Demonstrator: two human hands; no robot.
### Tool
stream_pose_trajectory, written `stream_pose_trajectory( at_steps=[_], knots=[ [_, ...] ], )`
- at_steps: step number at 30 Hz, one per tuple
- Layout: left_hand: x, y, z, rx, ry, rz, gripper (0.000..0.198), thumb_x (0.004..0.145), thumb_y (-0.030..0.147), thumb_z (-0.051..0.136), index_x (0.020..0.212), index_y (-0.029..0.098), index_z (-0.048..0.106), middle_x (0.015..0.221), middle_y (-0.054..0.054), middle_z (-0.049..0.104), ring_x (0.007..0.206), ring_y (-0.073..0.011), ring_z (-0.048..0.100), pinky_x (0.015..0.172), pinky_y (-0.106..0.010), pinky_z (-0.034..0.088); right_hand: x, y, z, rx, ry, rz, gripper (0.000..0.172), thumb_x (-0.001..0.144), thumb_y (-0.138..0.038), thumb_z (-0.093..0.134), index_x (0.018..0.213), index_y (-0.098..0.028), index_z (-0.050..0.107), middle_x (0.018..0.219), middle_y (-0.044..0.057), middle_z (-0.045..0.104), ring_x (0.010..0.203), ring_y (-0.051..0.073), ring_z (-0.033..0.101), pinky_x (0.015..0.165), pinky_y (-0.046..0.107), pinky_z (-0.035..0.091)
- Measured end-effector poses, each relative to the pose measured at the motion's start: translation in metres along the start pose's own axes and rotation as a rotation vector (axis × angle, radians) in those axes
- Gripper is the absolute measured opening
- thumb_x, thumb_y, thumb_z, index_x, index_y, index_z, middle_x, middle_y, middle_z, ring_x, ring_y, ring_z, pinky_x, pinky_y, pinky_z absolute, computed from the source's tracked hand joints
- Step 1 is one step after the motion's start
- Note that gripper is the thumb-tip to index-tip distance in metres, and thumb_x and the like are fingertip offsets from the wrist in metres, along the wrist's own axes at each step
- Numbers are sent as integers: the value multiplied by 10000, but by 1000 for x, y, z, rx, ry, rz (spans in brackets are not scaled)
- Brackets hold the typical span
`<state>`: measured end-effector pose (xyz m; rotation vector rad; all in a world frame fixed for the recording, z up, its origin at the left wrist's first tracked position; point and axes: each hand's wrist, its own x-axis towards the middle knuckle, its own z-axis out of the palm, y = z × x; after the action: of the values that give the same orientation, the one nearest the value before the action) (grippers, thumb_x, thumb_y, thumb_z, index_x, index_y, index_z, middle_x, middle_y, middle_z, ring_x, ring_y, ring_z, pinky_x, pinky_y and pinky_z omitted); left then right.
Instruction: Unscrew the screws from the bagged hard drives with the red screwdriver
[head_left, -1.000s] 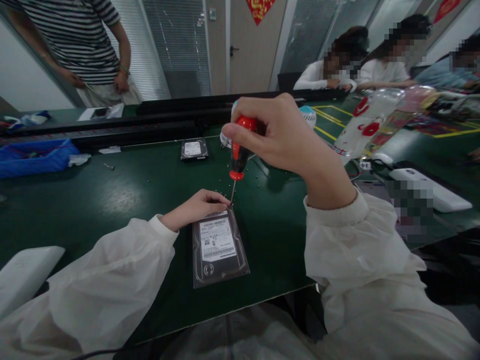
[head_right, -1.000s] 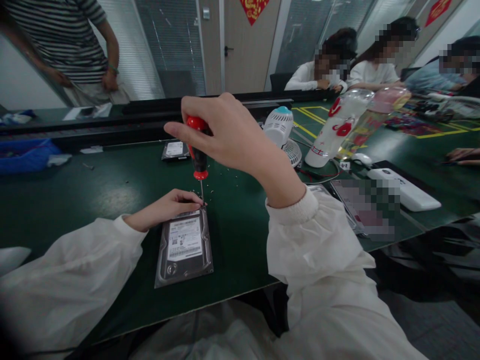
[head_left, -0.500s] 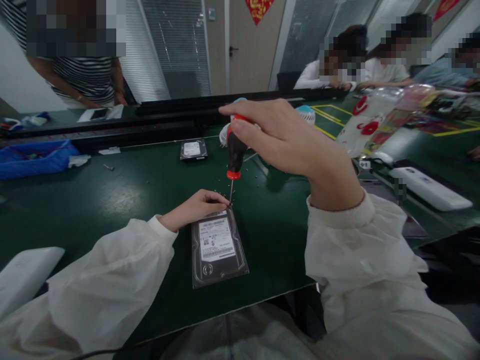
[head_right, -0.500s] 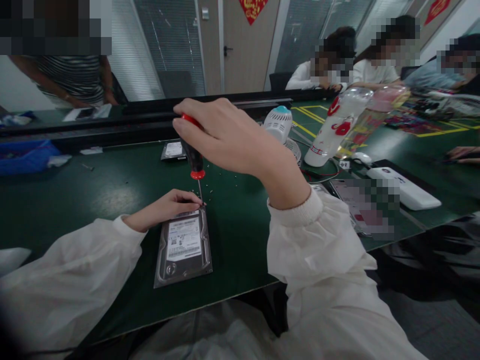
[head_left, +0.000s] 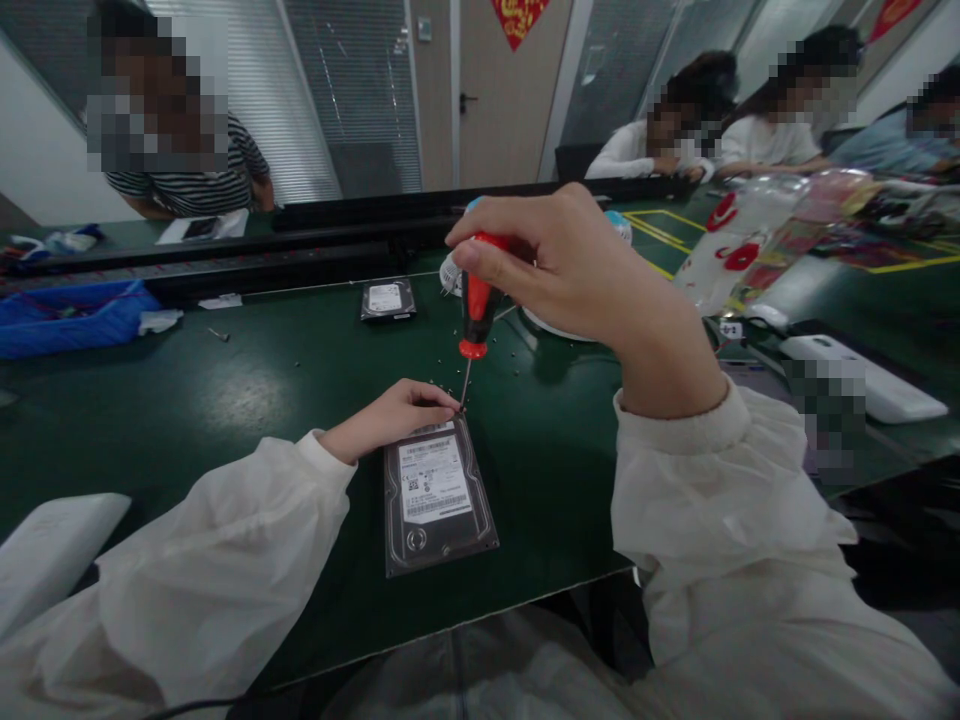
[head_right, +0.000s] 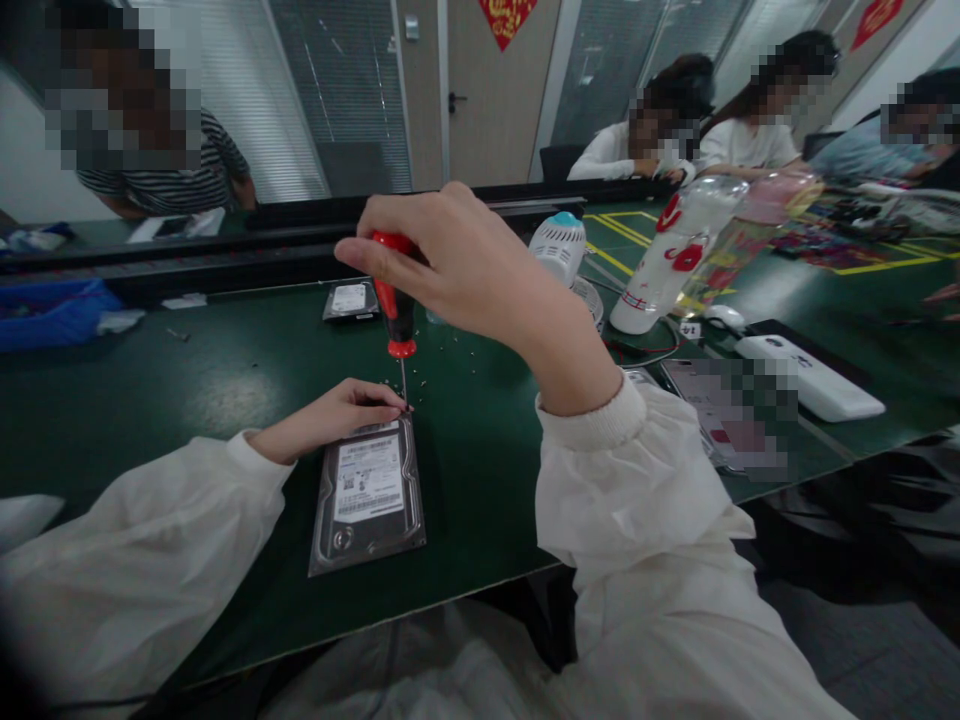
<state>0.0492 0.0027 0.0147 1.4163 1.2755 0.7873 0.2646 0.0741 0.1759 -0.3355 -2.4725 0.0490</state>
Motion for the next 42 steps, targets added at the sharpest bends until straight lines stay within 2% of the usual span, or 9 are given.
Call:
stream_pose_trajectory(
  at_steps=[5, 11, 15, 21, 25, 30, 34, 39, 42],
  knots=[
    [0, -2, -2, 2, -14, 4, 338, 782, 472, 817, 971, 193, 819, 1027, -73, 797, 884, -221, 730, 816, -359, 567, -2, -5, -5, 21, -43, 24, 395, 1057, -274, 383, 1292, -124, 664, 1049, 58, 754, 800, 118, 647, 777, 253, 467],
    [0, -1, -1, 7, -9, 0, 338, 781, 477, 818, 969, 196, 818, 1036, -72, 799, 902, -228, 730, 839, -371, 565, -2, -2, -2, 30, 13, -21, 446, 1013, -445, 538, 1281, -128, 701, 1054, 61, 765, 912, 166, 695, 859, 292, 509],
    [0, 1, 0, 15, 5, -9, 357, 745, 496, 836, 938, 197, 817, 1026, -72, 802, 915, -244, 728, 849, -385, 565, -2, -2, -1, 30, -10, -21, 450, 1035, -314, 473, 1410, -110, 615, 1230, 88, 733, 988, 169, 693, 915, 314, 507],
    [-2, 6, 1, 3, 11, -15, 344, 723, 486, 845, 897, 191, 819, 1019, -73, 802, 884, -232, 724, 837, -378, 561, -2, -6, -2, 32, -4, -30, 404, 1037, -429, 486, 1205, -148, 723, 935, 21, 740, 758, 110, 623, 792, 275, 485],
    [-2, 7, 2, -4, 19, -10, 331, 715, 471, 850, 883, 187, 817, 1013, -75, 801, 882, -228, 723, 834, -373, 555, -1, -7, 1, 60, 22, -32, 365, 1048, -314, 445, 1251, -140, 693, 1011, 20, 742, 818, 104, 646, 828, 265, 489],
    [-2, 6, 2, -10, 15, -15, 318, 730, 455, 849, 898, 187, 816, 998, -74, 803, 874, -229, 727, 829, -377, 556, -1, -4, 4, 30, 55, -23, 415, 1031, -449, 513, 1250, -160, 714, 1024, 37, 765, 785, 119, 672, 781, 258, 505],
    [-2, 5, 0, -12, 8, -11, 320, 735, 453, 846, 907, 185, 818, 998, -74, 802, 879, -232, 727, 822, -374, 557, -1, -4, 4, 43, 46, -53, 437, 1051, -293, 445, 1391, -96, 637, 1205, 76, 757, 900, 133, 703, 862, 279, 521],
    [-1, 4, 0, -17, 3, 1, 311, 742, 445, 841, 910, 184, 820, 1007, -73, 802, 880, -224, 725, 839, -371, 554, -1, -5, 4, 28, 75, -33, 405, 1025, -440, 512, 1224, -167, 736, 1061, 38, 775, 811, 126, 690, 756, 258, 521],
    [0, 1, 0, -21, 1, 6, 319, 735, 448, 840, 910, 181, 819, 1004, -76, 802, 876, -224, 726, 817, -363, 550, -1, -5, 5, 47, 60, -41, 400, 1041, -381, 471, 1280, -161, 704, 1133, 42, 763, 943, 145, 710, 776, 245, 522]
  ],
)
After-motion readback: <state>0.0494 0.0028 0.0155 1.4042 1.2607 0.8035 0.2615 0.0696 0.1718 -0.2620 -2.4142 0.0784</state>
